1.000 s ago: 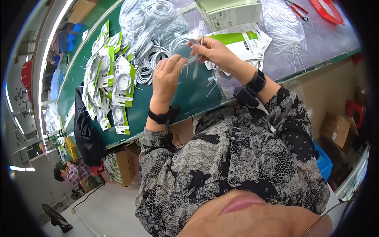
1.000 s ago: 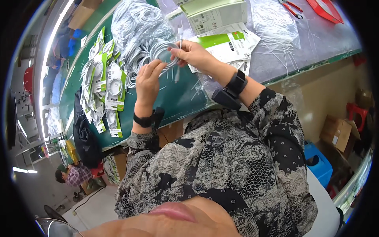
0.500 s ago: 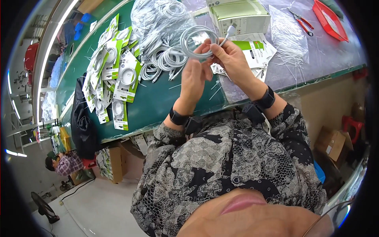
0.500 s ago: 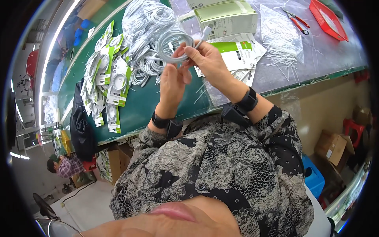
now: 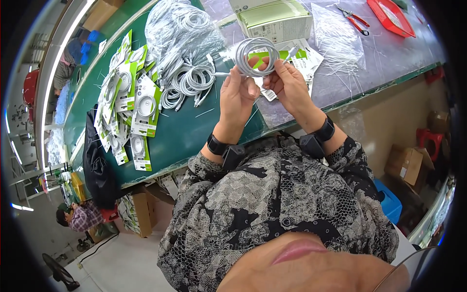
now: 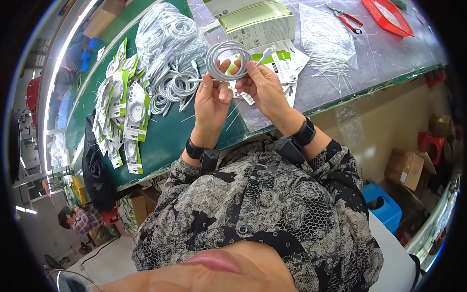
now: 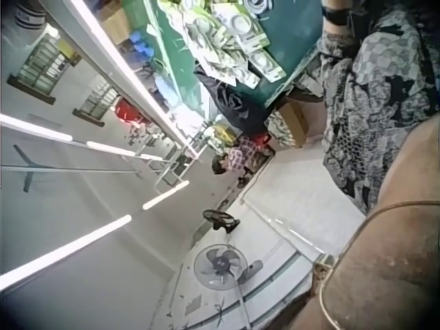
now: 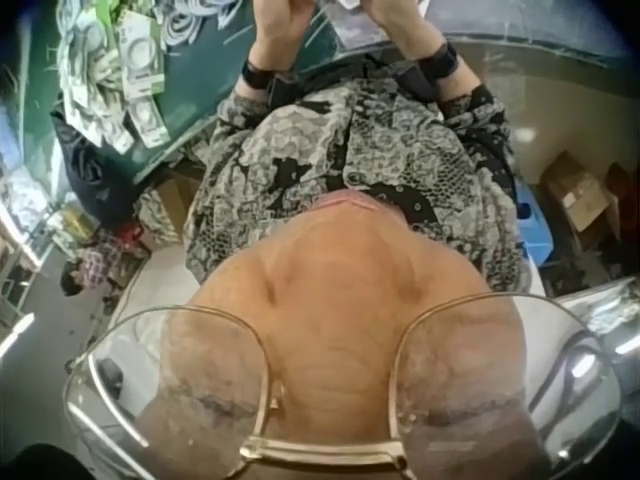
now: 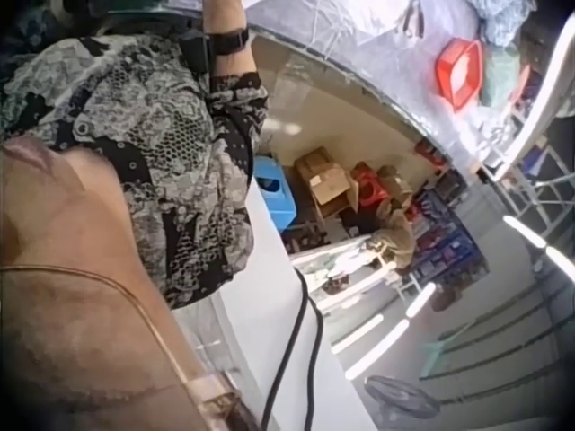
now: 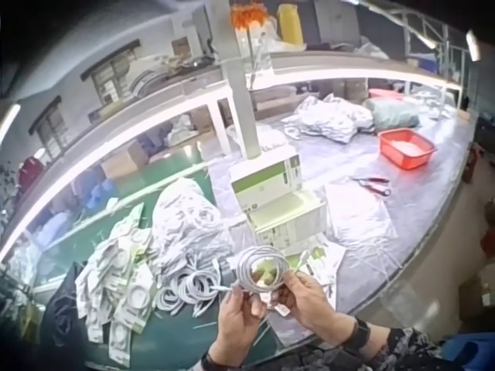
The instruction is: The person packages a cable by aligning it onto a cardboard backing and threading a plastic tie through the holes to pull it tight. They then turn the package over, thread a second plastic tie through the remaining holes, and pull it tight by hand.
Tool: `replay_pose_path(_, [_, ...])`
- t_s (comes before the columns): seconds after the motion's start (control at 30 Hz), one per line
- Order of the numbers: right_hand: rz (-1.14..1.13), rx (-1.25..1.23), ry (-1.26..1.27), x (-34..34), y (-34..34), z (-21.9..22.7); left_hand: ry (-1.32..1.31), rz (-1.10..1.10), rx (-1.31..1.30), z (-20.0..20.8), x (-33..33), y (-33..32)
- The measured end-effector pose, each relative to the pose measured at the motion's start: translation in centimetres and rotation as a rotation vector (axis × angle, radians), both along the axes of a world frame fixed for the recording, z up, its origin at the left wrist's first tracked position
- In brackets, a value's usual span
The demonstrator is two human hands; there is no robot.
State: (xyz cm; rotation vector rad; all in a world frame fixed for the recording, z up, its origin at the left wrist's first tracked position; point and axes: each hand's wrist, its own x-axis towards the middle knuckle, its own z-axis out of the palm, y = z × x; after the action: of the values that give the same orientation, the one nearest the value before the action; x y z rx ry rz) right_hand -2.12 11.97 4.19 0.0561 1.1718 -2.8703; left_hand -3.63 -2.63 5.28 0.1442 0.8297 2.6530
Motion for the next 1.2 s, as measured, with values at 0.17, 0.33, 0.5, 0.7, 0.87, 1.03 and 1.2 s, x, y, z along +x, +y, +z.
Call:
replay_pose_path(0.17, [-0.022,-0.094,-0.012,-0.1,0.2,-0.7,0.006,-0.005,-0.02,-0.6,0.6,0.0])
replay_pose_path(0.33, [-0.072,-0.174,-0.027,0.0,0.4,-0.5,-0.076,0.093,0.007,-1.4,0.4,-0.6])
replay_pose_path(0.5, [-0.073,-0.096,0.007,0.3,1.2,-0.7,-0.053,0.032,-0.154,-0.9,-0.5,-1.0])
replay_pose_path(0.7, [-0.006,-0.02,0.009,1.1,1.1,0.1,-0.07,-0.174,-0.036,-1.5,-0.4,-0.8])
replay_pose_path(0.87, [0.048,-0.005,0.024,1.7,0.8,0.6,0.047,-0.277,0.096,-1.7,-0.5,-0.8])
replay_pose_path(1.03, [0.04,0.042,-0.005,1.9,0.6,0.6,0.034,-0.265,0.084,-1.7,-0.4,-1.0])
replay_pose_path(1.2, [0.091,0.056,-0.028,2.2,0.6,-0.3,-0.042,-0.316,-0.004,-2.6,-1.1,-2.1])
